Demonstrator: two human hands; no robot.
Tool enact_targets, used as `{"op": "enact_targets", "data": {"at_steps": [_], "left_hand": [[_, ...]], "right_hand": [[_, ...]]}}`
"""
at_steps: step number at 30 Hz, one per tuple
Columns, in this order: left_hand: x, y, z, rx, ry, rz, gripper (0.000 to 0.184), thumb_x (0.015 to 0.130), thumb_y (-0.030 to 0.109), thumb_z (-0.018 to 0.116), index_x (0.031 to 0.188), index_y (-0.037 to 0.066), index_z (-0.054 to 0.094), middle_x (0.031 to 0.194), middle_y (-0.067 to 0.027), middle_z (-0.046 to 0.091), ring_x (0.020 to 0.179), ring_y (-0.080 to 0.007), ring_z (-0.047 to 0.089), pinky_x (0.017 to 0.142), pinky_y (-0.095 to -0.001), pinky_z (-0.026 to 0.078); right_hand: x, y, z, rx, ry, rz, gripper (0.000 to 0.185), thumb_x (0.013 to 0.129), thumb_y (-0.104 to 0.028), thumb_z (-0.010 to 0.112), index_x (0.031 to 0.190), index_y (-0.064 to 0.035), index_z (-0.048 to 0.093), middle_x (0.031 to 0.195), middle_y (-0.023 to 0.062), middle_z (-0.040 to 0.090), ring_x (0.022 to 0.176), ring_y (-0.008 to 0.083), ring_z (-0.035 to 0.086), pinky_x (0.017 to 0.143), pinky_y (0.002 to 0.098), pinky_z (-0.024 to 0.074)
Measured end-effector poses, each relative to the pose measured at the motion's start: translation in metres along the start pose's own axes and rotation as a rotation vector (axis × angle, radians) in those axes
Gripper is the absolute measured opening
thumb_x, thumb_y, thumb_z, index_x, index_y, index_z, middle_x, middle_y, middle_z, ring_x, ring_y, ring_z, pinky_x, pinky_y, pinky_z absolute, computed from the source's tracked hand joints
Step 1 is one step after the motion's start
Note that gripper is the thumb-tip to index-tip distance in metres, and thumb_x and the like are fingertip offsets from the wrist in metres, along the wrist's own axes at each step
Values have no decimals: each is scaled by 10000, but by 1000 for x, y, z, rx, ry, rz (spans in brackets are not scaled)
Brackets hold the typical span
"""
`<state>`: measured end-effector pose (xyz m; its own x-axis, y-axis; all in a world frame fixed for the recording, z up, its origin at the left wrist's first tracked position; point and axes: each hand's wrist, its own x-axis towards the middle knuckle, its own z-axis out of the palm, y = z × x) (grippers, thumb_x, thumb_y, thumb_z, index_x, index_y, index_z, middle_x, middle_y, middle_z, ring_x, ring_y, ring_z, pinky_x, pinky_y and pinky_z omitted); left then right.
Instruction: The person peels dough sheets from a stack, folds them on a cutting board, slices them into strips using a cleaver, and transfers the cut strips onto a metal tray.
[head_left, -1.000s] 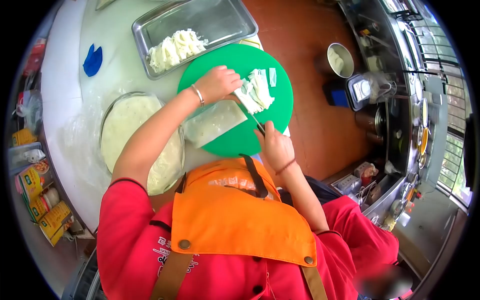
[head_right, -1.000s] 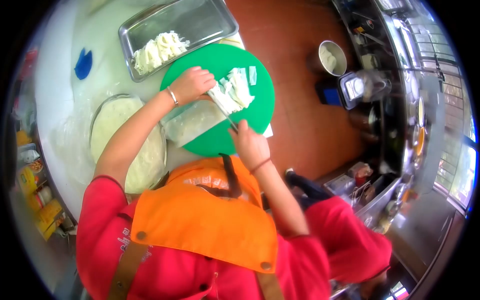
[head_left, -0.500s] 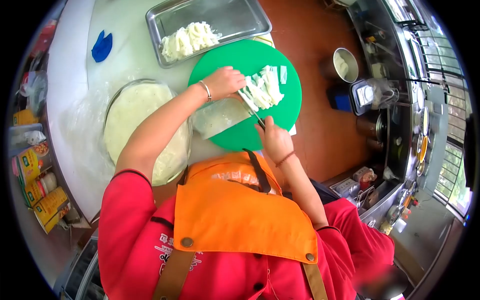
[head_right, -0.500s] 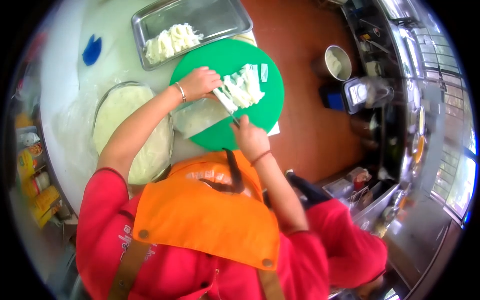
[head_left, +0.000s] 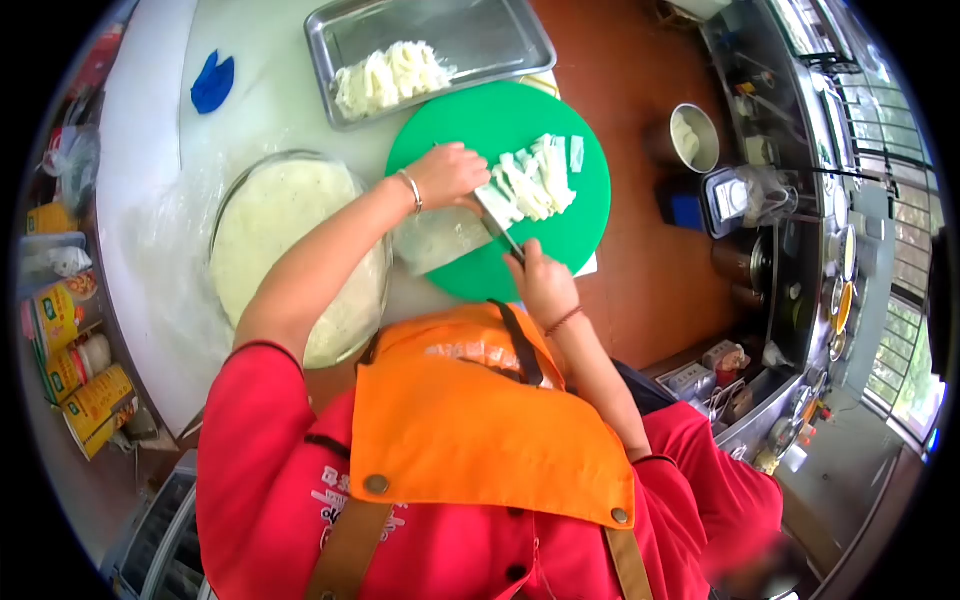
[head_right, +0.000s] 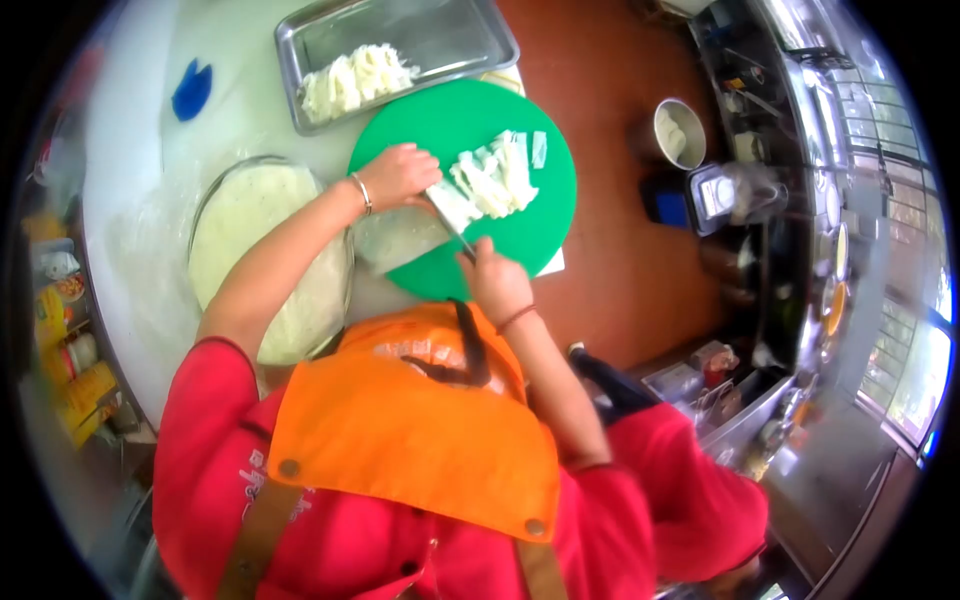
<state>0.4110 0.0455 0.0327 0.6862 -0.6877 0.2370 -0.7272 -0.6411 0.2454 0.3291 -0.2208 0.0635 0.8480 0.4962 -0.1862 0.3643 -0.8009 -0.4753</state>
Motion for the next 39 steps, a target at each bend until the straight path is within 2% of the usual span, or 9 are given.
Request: {"op": "enact_targets", "data": {"at_steps": [20, 23, 26, 27, 29, 30, 33, 36, 39], "left_hand": [[-27, 17, -36, -38, 52, -1, 427, 748, 481, 725, 804, 104, 533, 815, -36, 544, 820, -221, 575, 727, -358, 447], [-34, 13, -13, -31, -196, -104, 414, 739, 398, 774, 927, 80, 586, 918, -68, 576, 910, -236, 599, 804, -376, 469], [-31, 32, -38, 90, 265, -224, 486, 745, 284, 803, 1125, 63, 595, 1089, -124, 585, 1032, -276, 604, 930, -404, 469], [-32, 35, -39, 6, 392, -400, 506, 760, 249, 798, 1179, 66, 580, 1144, -138, 572, 1064, -277, 599, 955, -405, 465], [-47, 57, -27, -199, 625, -766, 561, 788, 181, 787, 1285, 72, 550, 1253, -166, 545, 1129, -279, 589, 1005, -407, 458], [-51, 67, -11, -594, 791, -969, 363, 890, 168, 712, 1215, 72, 584, 1194, -126, 603, 1097, -233, 608, 972, -385, 489], [-58, 79, 12, -2083, 603, -1411, 218, 962, 175, 636, 1151, 71, 603, 1085, -84, 651, 1021, -190, 630, 889, -343, 526], [-41, 85, 30, -2292, 569, -1274, 165, 977, 182, 614, 1096, 69, 610, 990, -52, 666, 932, -179, 641, 834, -324, 535], [-41, 81, 59, -1993, 613, -1252, 216, 952, 148, 645, 1136, 41, 605, 988, -57, 658, 910, -167, 630, 816, -298, 525]], "right_hand": [[-15, -29, 0, 59, 54, -106, 318, 941, -316, 638, 918, -41, 480, 622, 186, 615, 518, 374, 616, 458, 468, 499], [-4, -4, 47, 47, 2, -64, 323, 931, -320, 653, 943, -43, 488, 652, 189, 628, 539, 379, 621, 474, 471, 500], [-4, -1, 32, 212, 4, -39, 338, 938, -323, 654, 917, -22, 500, 653, 221, 617, 545, 386, 618, 473, 457, 497], [5, 5, 29, 277, 36, -53, 345, 941, -325, 652, 906, -17, 500, 650, 228, 613, 540, 385, 616, 469, 453, 496], [3, 0, 9, 727, -141, 242, 353, 996, -329, 584, 831, -27, 501, 566, 144, 573, 400, 281, 546, 368, 369, 430], [2, 1, 0, 947, -212, 349, 357, 1009, -328, 562, 818, -34, 496, 550, 114, 554, 374, 247, 521, 348, 345, 408], [0, 6, -7, 1372, -338, 485, 370, 1045, -318, 489, 786, -54, 464, 516, 37, 470, 327, 144, 438, 306, 274, 332], [2, 5, -6, 1431, -370, 529, 362, 1040, -318, 497, 795, -55, 462, 517, 43, 471, 332, 141, 439, 311, 281, 342], [2, 9, -6, 1306, -259, 550, 338, 1029, -319, 525, 809, -64, 487, 530, 27, 482, 349, 130, 448, 321, 279, 351]]}}
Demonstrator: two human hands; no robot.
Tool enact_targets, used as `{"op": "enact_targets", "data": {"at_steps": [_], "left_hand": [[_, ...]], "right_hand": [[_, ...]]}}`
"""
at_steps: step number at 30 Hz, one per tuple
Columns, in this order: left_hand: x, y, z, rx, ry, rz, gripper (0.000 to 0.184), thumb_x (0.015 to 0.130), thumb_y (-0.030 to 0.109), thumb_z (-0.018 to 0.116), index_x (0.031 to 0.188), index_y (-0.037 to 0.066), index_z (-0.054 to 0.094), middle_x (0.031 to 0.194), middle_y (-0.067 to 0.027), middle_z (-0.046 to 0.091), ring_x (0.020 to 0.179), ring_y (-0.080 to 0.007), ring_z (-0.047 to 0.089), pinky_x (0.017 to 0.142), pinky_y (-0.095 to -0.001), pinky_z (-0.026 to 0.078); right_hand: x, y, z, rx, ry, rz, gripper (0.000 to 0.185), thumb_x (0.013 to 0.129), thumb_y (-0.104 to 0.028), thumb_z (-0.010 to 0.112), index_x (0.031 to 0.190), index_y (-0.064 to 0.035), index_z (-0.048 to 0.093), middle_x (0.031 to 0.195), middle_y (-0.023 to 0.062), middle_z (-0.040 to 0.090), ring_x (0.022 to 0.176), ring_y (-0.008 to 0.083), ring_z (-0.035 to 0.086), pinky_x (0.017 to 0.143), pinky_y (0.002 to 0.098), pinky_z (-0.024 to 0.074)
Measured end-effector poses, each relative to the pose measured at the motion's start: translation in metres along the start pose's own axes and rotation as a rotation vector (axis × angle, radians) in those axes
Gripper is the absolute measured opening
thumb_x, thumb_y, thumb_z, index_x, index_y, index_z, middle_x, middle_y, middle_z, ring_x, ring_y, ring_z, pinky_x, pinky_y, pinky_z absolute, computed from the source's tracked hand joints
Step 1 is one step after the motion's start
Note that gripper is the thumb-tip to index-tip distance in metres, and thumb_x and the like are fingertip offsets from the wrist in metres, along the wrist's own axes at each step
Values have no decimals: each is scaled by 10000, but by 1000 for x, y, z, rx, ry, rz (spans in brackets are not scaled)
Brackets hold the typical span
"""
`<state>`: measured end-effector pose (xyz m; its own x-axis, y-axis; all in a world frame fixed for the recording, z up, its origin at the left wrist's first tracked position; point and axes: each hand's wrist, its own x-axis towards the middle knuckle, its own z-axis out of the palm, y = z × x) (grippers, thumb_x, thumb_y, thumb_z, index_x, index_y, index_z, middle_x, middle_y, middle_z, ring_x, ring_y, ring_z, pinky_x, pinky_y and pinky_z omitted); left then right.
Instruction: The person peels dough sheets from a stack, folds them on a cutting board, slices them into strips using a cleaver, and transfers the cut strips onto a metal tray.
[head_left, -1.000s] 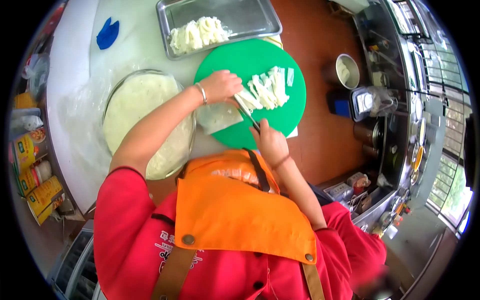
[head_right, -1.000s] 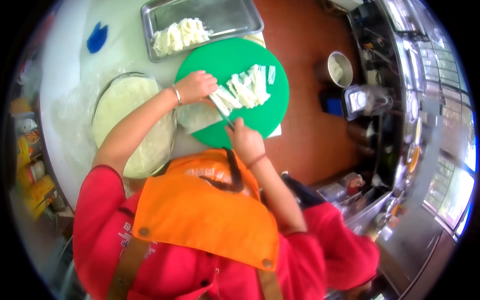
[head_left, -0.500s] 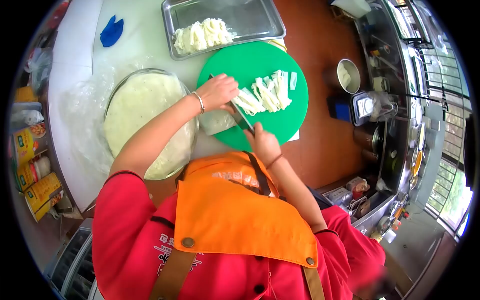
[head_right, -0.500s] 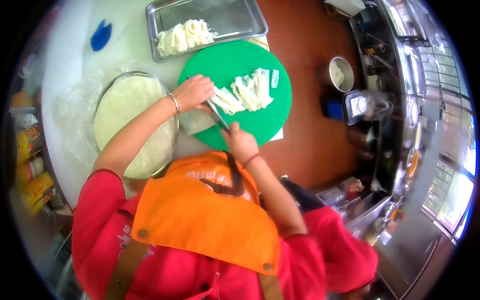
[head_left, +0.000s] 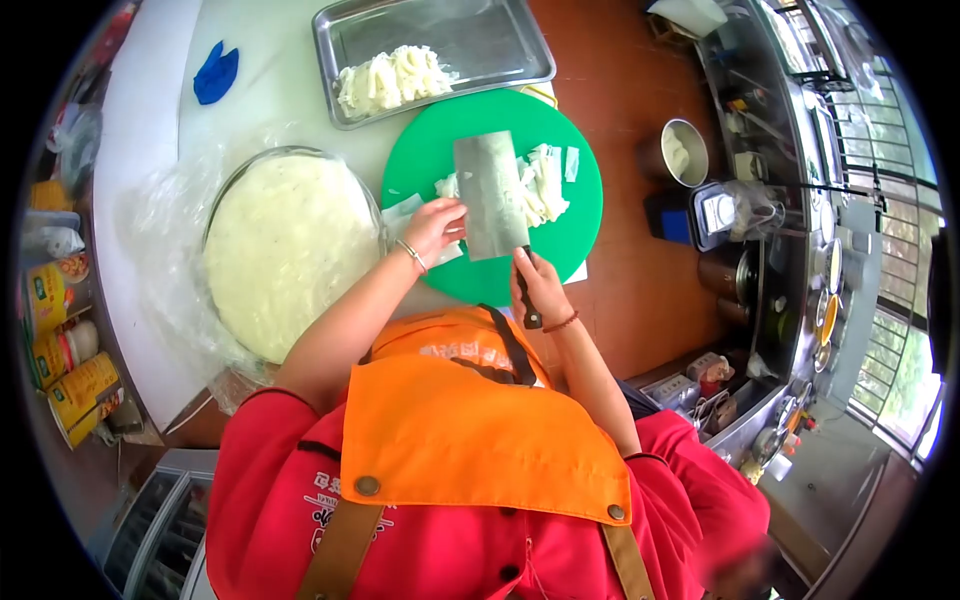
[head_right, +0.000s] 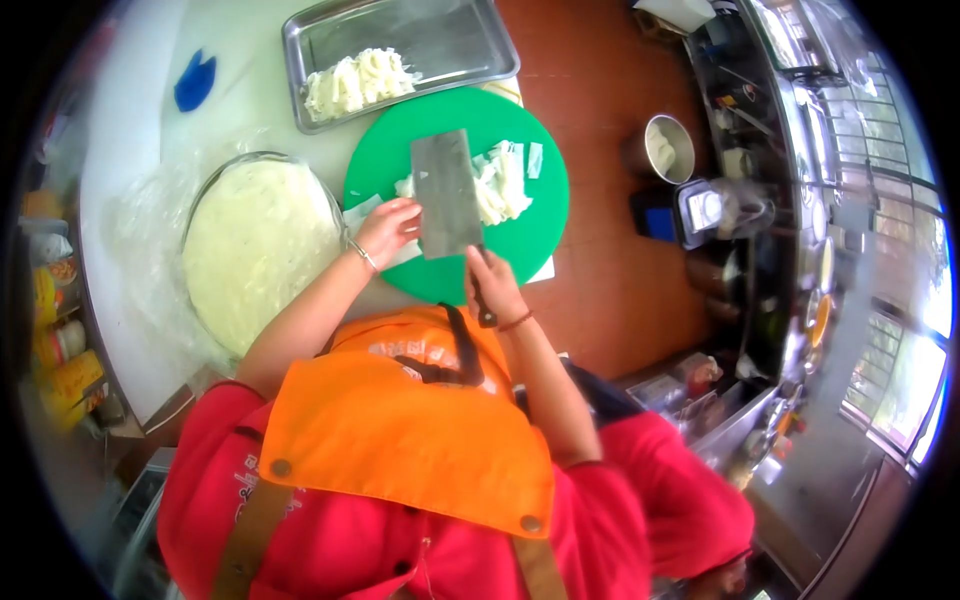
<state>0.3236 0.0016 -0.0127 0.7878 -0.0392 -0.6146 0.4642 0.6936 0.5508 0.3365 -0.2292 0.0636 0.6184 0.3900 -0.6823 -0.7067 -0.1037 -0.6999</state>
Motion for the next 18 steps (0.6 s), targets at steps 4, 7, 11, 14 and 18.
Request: {"op": "enact_targets", "data": {"at_steps": [4, 7, 11, 14, 18], "left_hand": [[-17, -14, -6, 331, 392, 294, 390, 910, 90, 665, 1273, -7, 558, 1135, -76, 619, 989, -140, 599, 853, -275, 505], [-25, -11, 1, 194, 365, 190, 399, 904, 113, 670, 1260, -26, 557, 1195, -97, 606, 1029, -152, 594, 882, -280, 498], [-3, -4, 2, 207, 170, 81, 322, 911, 171, 687, 1155, -17, 591, 1157, -104, 635, 1048, -177, 609, 922, -312, 495], [17, -9, 25, 59, 185, 11, 270, 917, 216, 695, 1081, 22, 603, 1112, -87, 648, 1054, -183, 610, 924, -328, 484], [24, -5, 64, 95, 270, -22, 320, 907, 295, 718, 1071, 43, 611, 1067, -74, 657, 1027, -179, 616, 925, -372, 479]], "right_hand": [[3, 2, -49, -179, 318, -226, 309, 1006, -317, 579, 836, -64, 528, 555, -7, 501, 396, 91, 454, 352, 261, 363], [15, 1, -118, -271, 449, -322, 308, 998, -291, 596, 812, -51, 540, 566, -4, 519, 405, 81, 457, 358, 262, 366], [27, 1, -174, -329, 455, -265, 329, 982, -298, 626, 781, -49, 551, 570, -20, 509, 410, 81, 459, 377, 261, 366], [34, -2, -174, -306, 334, -168, 328, 985, -307, 621, 798, -44, 560, 561, -7, 519, 409, 86, 462, 380, 260, 365], [34, -1, -141, -386, 201, -61, 314, 987, -315, 612, 848, -35, 573, 549, 13, 538, 400, 98, 478, 368, 261, 369]]}}
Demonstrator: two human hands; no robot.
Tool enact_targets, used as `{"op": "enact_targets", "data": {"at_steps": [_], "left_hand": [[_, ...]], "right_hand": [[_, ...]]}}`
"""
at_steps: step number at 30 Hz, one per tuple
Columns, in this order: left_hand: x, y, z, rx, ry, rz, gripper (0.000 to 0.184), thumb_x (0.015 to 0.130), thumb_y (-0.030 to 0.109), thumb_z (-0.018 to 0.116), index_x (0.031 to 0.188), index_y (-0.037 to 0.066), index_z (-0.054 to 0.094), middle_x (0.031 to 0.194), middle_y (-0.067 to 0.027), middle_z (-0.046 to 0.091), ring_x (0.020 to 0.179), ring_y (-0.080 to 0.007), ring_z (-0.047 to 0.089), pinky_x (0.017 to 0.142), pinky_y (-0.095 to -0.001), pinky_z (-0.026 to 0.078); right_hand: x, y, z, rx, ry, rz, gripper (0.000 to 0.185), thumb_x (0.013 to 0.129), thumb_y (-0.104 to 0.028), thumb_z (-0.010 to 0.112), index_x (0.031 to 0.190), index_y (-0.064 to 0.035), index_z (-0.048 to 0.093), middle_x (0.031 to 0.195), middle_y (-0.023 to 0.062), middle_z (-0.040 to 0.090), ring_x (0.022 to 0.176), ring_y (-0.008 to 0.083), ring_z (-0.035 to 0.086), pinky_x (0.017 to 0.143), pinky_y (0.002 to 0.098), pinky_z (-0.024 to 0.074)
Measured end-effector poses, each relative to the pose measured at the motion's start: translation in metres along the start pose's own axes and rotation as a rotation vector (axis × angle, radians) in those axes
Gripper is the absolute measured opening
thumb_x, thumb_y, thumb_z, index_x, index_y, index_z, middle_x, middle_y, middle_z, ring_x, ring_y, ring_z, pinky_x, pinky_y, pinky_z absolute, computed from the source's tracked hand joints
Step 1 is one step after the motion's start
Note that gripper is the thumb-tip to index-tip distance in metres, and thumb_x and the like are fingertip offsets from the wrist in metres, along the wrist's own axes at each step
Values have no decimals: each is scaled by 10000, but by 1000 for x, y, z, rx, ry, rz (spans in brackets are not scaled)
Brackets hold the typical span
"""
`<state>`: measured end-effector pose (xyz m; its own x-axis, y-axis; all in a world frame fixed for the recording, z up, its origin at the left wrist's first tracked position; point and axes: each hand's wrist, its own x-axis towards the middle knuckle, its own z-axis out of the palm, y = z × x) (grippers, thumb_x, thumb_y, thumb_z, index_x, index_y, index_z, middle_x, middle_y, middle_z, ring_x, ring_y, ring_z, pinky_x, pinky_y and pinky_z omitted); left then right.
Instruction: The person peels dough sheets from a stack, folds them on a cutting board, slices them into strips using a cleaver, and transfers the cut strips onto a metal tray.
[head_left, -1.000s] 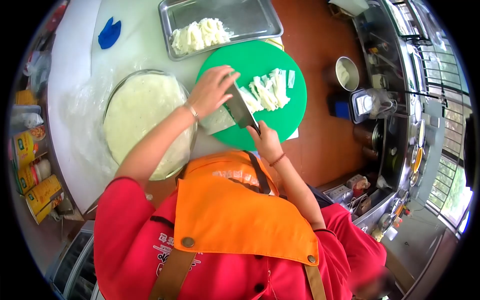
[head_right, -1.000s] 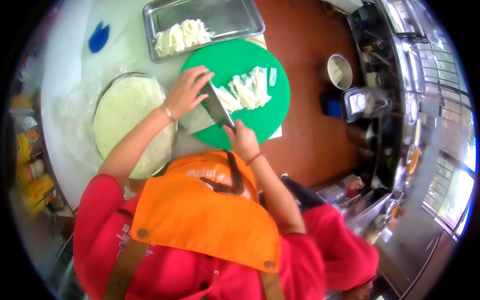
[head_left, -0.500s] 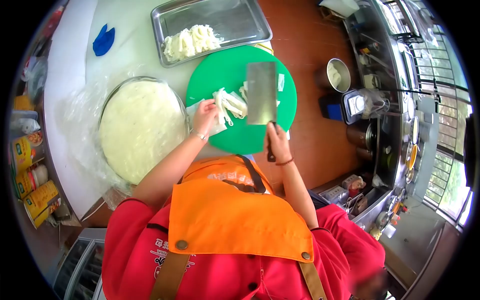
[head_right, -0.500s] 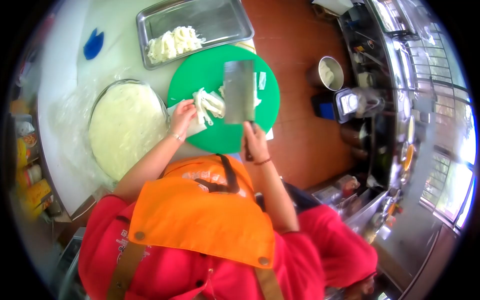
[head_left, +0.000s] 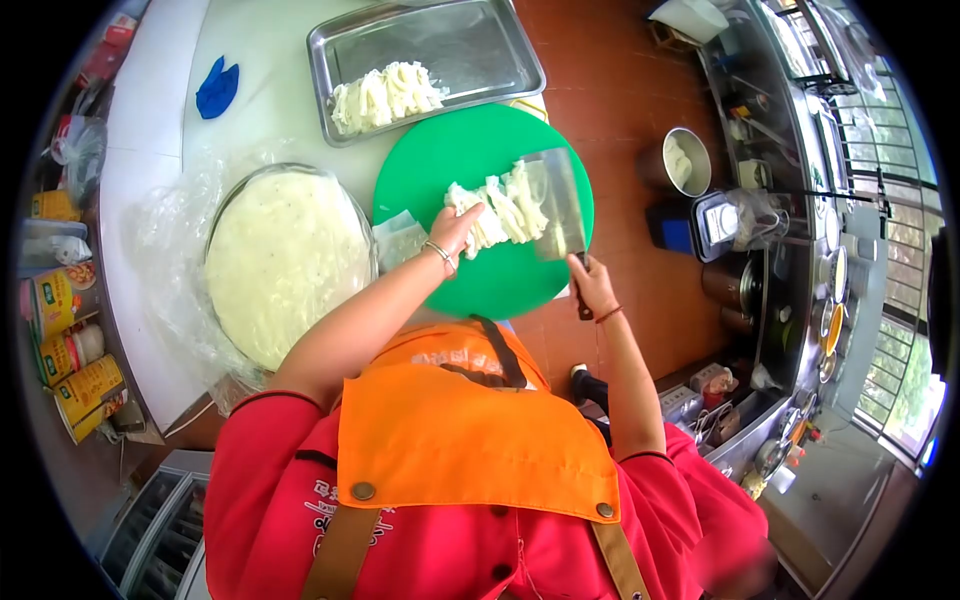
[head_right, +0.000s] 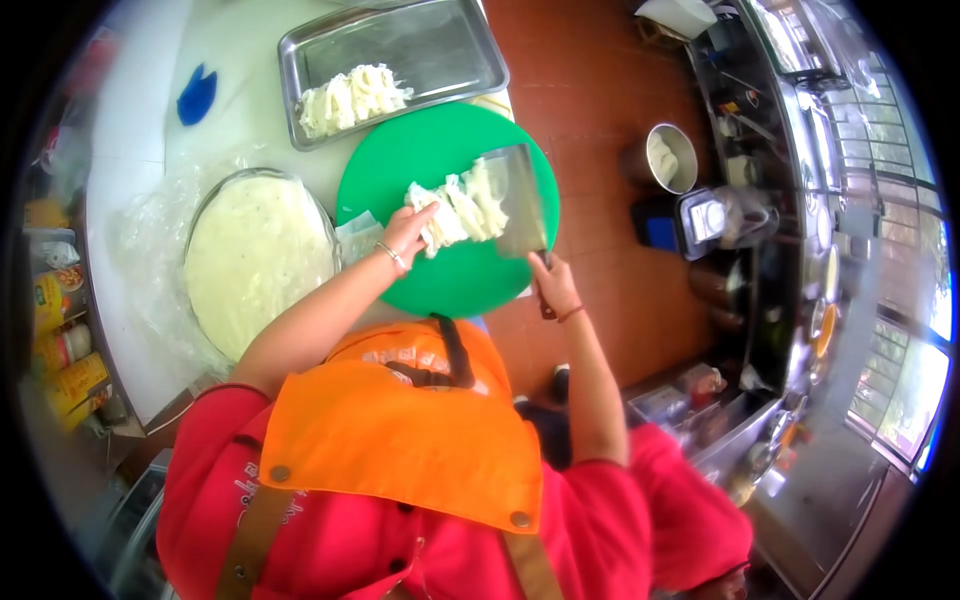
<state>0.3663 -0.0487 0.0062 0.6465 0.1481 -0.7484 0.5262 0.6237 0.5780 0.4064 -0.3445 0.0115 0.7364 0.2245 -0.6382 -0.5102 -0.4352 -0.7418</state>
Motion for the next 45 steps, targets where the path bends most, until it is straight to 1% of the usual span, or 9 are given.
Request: {"op": "enact_targets", "data": {"at_steps": [5, 10, 12, 15, 26, 30, 34, 38, 45], "left_hand": [[11, 4, 13, 31, -76, 10, 428, 869, 286, 771, 1133, 19, 567, 1061, -109, 651, 832, -189, 678, 621, -327, 564], [7, 27, 11, 20, 68, 115, 531, 814, 214, 824, 1195, -23, 540, 1105, -129, 650, 935, -211, 678, 754, -366, 587], [4, 58, 13, 59, 93, 152, 565, 799, 207, 836, 1219, -25, 537, 1131, -134, 649, 957, -214, 676, 777, -369, 585], [47, 92, 10, 48, 59, 337, 542, 775, 191, 845, 1191, -26, 575, 1093, -136, 676, 918, -214, 691, 781, -362, 584], [224, 192, -14, 592, 193, 374, 581, 773, 156, 781, 1198, -119, 497, 1120, -226, 618, 929, -282, 668, 717, -400, 570], [203, 201, -17, 698, 200, 337, 658, 777, 162, 775, 1325, -71, 495, 1239, -206, 604, 1077, -289, 625, 808, -373, 546], [144, 198, -41, 1147, 191, 659, 548, 794, 202, 757, 1270, -3, 578, 1215, -177, 647, 1069, -260, 647, 880, -354, 530], [58, 156, -78, 1375, -44, 496, 414, 799, 218, 753, 1132, 14, 617, 1121, -166, 666, 983, -281, 671, 874, -371, 531], [-8, 70, -106, 1713, 25, 477, 500, 719, 218, 805, 1139, 32, 608, 1040, -163, 640, 1024, -345, 600, 893, -417, 493]], "right_hand": [[-20, -23, 50, -103, -136, -20, 323, 975, -320, 633, 905, -8, 594, 552, 57, 564, 400, 114, 512, 375, 277, 398], [-13, -46, 82, -305, -115, -217, 361, 945, -318, 674, 963, 39, 619, 655, 160, 648, 535, 246, 635, 523, 382, 502], [-22, -106, 92, -379, -145, -66, 361, 939, -319, 676, 947, 37, 620, 696, 186, 664, 602, 315, 664, 585, 421, 523], [16, -120, 106, -461, -27, -323, 361, 924, -314, 683, 935, 39, 607, 739, 242, 662, 681, 397, 670, 621, 454, 531], [124, -221, 114, -739, 178, -564, 373, 932, -363, 603, 919, 6, 544, 747, 269, 653, 712, 456, 644, 639, 535, 520], [116, -217, 101, -838, 287, -634, 355, 937, -354, 603, 930, -10, 522, 707, 242, 648, 662, 439, 638, 595, 531, 511], [104, -201, 91, -902, 357, -671, 334, 944, -346, 600, 920, -27, 504, 679, 217, 643, 611, 414, 631, 547, 519, 498], [89, -188, 87, -873, 415, -739, 301, 954, -321, 599, 917, -41, 495, 658, 204, 635, 583, 401, 624, 514, 500, 489], [27, -141, 84, -598, 295, -608, 287, 937, -278, 653, 861, -26, 540, 668, 214, 611, 575, 398, 606, 506, 464, 468]]}}
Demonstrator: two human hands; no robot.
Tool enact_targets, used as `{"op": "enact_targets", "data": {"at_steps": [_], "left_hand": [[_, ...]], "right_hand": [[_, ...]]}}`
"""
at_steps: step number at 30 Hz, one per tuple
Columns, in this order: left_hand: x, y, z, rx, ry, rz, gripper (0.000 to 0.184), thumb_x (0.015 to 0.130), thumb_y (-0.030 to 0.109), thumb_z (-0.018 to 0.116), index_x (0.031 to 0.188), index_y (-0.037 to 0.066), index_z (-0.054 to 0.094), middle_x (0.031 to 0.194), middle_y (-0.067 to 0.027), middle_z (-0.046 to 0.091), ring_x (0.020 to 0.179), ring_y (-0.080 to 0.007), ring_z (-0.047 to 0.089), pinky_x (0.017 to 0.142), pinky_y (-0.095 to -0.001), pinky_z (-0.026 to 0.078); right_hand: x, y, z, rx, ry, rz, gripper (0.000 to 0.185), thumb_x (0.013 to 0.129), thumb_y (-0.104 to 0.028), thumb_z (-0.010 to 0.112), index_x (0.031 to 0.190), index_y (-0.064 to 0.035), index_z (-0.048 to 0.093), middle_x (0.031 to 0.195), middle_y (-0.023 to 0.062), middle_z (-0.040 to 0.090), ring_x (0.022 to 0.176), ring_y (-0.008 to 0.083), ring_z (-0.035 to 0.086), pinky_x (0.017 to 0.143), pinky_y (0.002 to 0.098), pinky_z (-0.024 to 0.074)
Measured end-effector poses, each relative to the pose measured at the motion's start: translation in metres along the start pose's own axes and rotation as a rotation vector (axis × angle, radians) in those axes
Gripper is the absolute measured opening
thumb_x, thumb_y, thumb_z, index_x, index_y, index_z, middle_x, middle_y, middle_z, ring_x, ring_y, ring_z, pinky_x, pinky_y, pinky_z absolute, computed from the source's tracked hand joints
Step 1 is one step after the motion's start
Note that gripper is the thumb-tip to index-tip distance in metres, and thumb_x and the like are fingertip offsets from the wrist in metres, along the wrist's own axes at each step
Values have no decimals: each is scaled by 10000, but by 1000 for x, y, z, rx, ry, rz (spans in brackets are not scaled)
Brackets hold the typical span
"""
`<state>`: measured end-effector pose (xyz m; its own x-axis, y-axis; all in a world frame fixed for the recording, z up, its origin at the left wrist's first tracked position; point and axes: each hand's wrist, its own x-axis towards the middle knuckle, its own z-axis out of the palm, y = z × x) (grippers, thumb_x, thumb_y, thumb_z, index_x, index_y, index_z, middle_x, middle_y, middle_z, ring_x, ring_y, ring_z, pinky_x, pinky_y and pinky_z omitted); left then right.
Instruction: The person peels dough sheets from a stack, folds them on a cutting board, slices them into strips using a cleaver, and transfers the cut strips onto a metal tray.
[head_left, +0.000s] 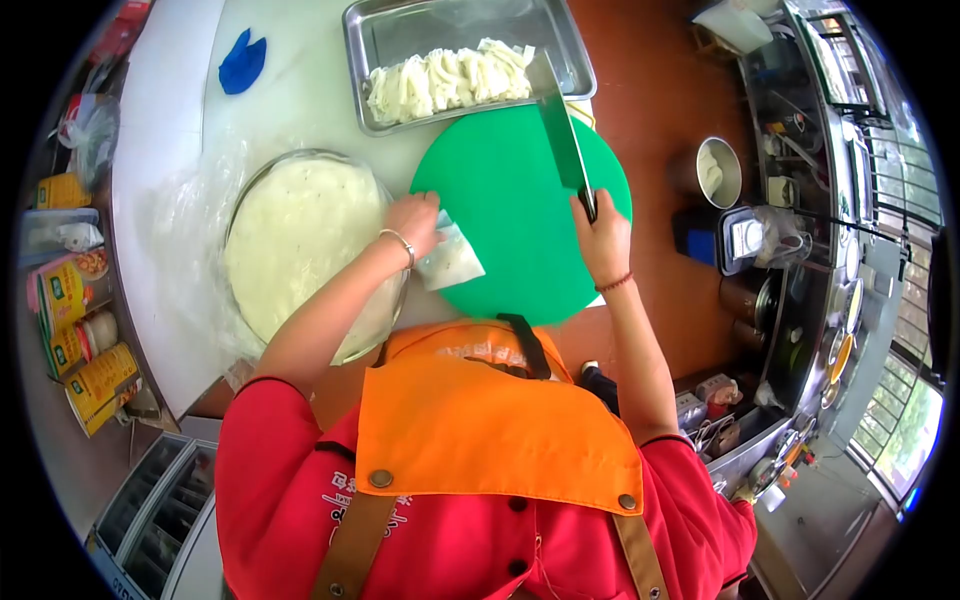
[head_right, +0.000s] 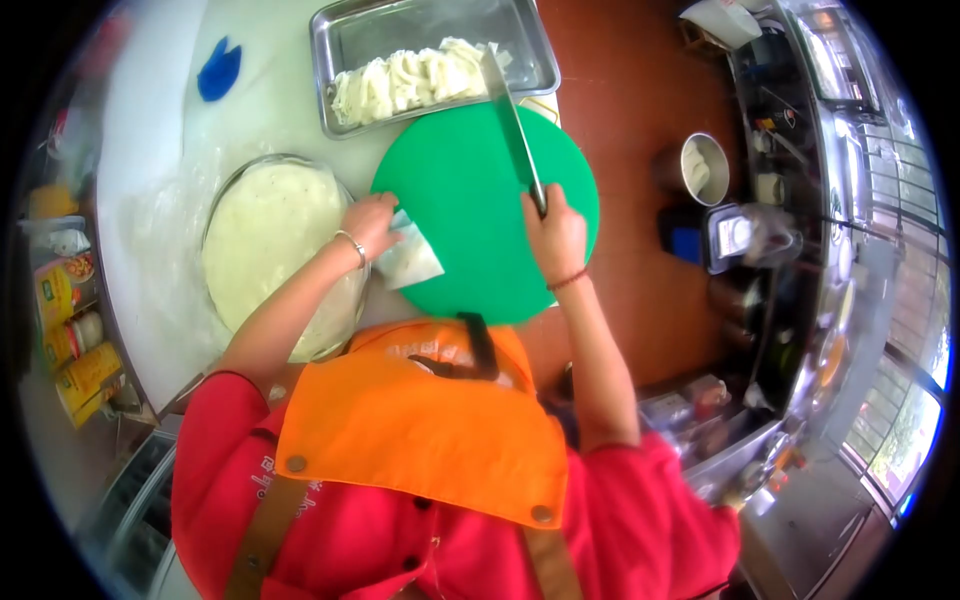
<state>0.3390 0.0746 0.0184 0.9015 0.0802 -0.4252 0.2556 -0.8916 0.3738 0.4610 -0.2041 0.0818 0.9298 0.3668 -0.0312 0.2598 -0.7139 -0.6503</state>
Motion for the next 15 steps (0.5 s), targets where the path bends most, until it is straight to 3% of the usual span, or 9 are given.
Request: {"op": "enact_targets", "data": {"at_steps": [3, 6, 10, 13, 15], "left_hand": [[-6, 4, 8, 122, -87, 75, 434, 736, 230, 789, 1087, 28, 632, 1017, -168, 644, 1024, -355, 599, 880, -424, 493], [-14, 1, 16, 83, 85, 244, 344, 758, 232, 768, 1018, 35, 662, 1011, -165, 660, 998, -345, 618, 853, -436, 502], [-16, 0, 26, -150, -67, 189, 287, 804, 228, 744, 995, 27, 671, 1010, -163, 683, 937, -321, 645, 810, -417, 509], [-11, 6, 13, -396, -268, 220, 294, 855, 243, 725, 1038, 21, 664, 984, -142, 700, 887, -262, 655, 790, -366, 509], [-6, 12, -4, -583, -368, 353, 305, 883, 258, 714, 1061, 17, 661, 958, -124, 707, 855, -216, 651, 776, -329, 505]], "right_hand": [[-41, 9, 5, 50, -45, 110, 294, 928, -278, 669, 849, -24, 544, 678, 211, 611, 584, 389, 608, 514, 448, 467], [-79, 17, 9, 76, -75, 254, 291, 923, -270, 679, 860, -16, 550, 677, 201, 601, 574, 350, 605, 533, 431, 467], [-117, 39, 21, 194, -50, 392, 274, 922, -257, 683, 882, -9, 574, 660, 189, 578, 552, 297, 559, 540, 399, 456], [-131, 45, 23, 211, 27, 319, 214, 967, -197, 631, 873, -23, 548, 526, 39, 526, 379, 114, 494, 359, 290, 386], [-134, 40, 15, 257, 26, 439, 219, 945, -209, 649, 891, -10, 575, 592, 105, 558, 473, 177, 542, 460, 344, 430]]}}
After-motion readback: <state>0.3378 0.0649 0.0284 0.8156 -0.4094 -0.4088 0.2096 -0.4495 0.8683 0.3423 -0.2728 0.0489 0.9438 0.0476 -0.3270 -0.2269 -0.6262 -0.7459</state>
